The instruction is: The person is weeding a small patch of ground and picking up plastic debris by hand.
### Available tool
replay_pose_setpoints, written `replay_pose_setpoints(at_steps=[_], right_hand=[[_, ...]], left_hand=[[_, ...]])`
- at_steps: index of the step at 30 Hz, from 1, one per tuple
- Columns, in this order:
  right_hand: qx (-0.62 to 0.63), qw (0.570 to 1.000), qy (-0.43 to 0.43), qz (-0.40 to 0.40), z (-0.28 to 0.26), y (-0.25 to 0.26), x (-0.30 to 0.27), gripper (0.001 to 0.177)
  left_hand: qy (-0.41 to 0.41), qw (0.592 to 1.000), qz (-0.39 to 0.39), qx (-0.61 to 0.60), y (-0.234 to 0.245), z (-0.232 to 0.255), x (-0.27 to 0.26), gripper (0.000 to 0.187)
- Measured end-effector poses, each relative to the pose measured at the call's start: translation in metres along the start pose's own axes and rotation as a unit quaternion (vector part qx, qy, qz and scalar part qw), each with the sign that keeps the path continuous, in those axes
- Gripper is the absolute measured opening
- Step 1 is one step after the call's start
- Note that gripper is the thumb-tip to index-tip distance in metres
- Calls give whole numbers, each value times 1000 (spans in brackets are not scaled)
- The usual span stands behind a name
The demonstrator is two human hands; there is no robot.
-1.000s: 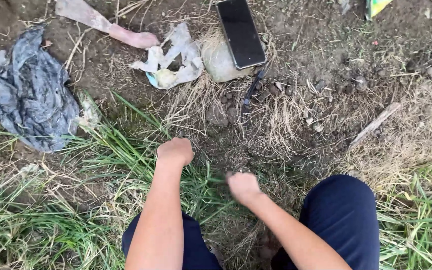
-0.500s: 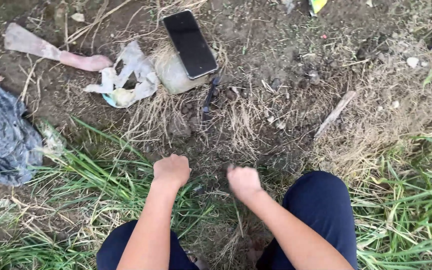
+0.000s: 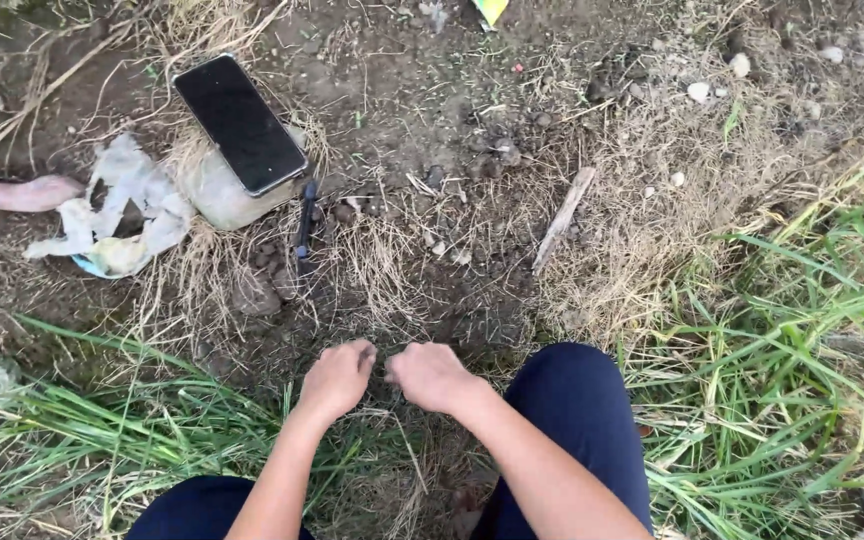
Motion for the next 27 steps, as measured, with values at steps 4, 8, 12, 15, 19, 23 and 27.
replay_pose_setpoints(at_steps=[4, 8, 12, 15, 19, 23, 27], right_hand=[[-32, 993, -60, 97, -12, 88, -39, 24], [21, 936, -166, 310, 28, 143, -37, 34], [7, 933, -148, 327, 29, 170, -22, 54], [13, 958, -115, 263, 9, 168, -7, 55], [22, 965, -63, 253, 15, 158, 33, 38], [69, 967, -51, 241, 7, 156, 61, 27], [82, 984, -57, 150, -24, 157, 55, 28]], left_hand=[[12, 999, 45, -28, 43, 20, -6, 31], [78, 982, 171, 19, 90, 32, 3, 38], [116, 971, 190, 88, 112, 57, 15, 58], [111, 964, 174, 166, 95, 60, 50, 49], [87, 960, 186, 188, 50, 49, 102, 26], [32, 958, 242, 151, 68, 49, 74, 22], [-39, 968, 212, 126, 81, 48, 43, 23]])
Point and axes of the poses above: each hand's wrist, its own x-axis towards the middle knuckle, its own y-axis out of the back of the hand, z = x × y, the point moved 2 cm from there along x, towards the middle knuckle, and after that the axes turned 15 degrees about x, right-handed, at the moved point
